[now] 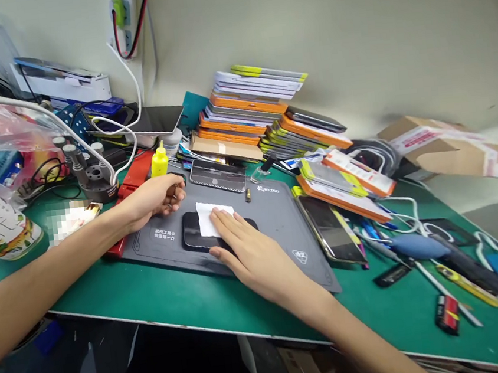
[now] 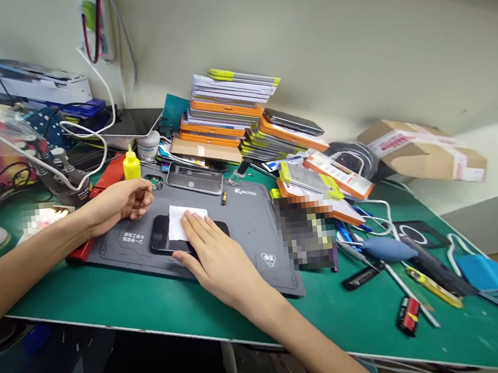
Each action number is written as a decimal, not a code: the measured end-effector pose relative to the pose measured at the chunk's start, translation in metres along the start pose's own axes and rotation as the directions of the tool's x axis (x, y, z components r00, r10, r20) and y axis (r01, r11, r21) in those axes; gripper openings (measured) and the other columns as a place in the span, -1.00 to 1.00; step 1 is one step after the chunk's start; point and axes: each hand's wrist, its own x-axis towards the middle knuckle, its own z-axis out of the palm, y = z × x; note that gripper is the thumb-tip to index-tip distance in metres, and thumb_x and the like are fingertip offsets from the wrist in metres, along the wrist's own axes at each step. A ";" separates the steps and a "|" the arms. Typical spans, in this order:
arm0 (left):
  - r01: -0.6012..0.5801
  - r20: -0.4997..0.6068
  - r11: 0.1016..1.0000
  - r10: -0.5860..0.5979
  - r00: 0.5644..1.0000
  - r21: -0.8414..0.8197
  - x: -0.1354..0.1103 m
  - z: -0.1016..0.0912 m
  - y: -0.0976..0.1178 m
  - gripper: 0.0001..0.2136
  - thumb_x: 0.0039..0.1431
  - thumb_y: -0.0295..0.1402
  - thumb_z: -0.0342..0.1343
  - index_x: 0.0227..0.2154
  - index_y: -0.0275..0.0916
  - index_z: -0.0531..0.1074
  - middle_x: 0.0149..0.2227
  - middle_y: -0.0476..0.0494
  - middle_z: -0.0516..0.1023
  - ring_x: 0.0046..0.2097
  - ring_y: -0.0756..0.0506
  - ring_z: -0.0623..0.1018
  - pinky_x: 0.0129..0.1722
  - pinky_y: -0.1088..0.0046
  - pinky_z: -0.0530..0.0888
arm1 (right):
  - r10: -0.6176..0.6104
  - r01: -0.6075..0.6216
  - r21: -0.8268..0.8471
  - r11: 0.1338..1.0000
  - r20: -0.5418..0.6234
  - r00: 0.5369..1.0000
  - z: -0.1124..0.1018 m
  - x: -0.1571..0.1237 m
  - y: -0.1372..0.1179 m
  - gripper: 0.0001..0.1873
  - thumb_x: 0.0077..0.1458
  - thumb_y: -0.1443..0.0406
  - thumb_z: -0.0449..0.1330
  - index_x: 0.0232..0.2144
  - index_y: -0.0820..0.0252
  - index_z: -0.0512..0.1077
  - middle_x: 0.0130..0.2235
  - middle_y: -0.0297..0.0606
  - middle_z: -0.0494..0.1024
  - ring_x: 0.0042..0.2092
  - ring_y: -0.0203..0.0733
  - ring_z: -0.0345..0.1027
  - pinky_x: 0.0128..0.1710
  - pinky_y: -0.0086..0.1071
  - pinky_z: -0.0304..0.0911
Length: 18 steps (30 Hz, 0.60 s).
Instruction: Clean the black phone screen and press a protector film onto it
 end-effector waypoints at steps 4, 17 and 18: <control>-0.005 -0.014 1.000 0.005 1.000 0.008 0.000 0.000 -0.001 -0.82 0.42 -0.38 -0.01 -0.35 -0.22 0.35 -0.46 0.01 0.41 -0.52 0.06 0.36 -0.52 0.49 0.20 | -0.093 0.093 0.002 0.996 -0.065 0.994 0.003 -0.019 -0.005 -0.15 0.53 -0.06 0.01 0.61 0.20 -0.12 0.58 -0.05 0.04 0.58 0.12 -0.04 0.54 0.13 0.13; -0.018 -0.004 1.000 0.018 1.000 0.001 0.005 0.001 -0.005 -0.83 0.37 -0.37 0.06 -0.39 -0.22 0.38 -0.47 -0.03 0.44 -0.52 0.03 0.39 -0.54 0.49 0.21 | 0.010 -0.013 -0.026 1.000 -0.108 0.994 -0.001 -0.061 0.032 -0.26 0.58 0.11 -0.01 0.62 -0.02 -0.20 0.57 -0.19 0.10 0.56 0.03 0.04 0.51 0.11 0.21; -0.020 -0.003 1.000 0.020 1.000 0.006 0.005 0.001 -0.006 -0.82 0.38 -0.37 0.05 -0.38 -0.22 0.39 -0.46 -0.04 0.45 -0.51 0.03 0.39 -0.54 0.48 0.22 | 0.005 -0.007 -0.021 1.000 -0.107 0.994 0.000 -0.064 0.034 -0.26 0.58 0.12 -0.01 0.62 -0.04 -0.20 0.57 -0.20 0.10 0.56 0.02 0.04 0.52 0.11 0.19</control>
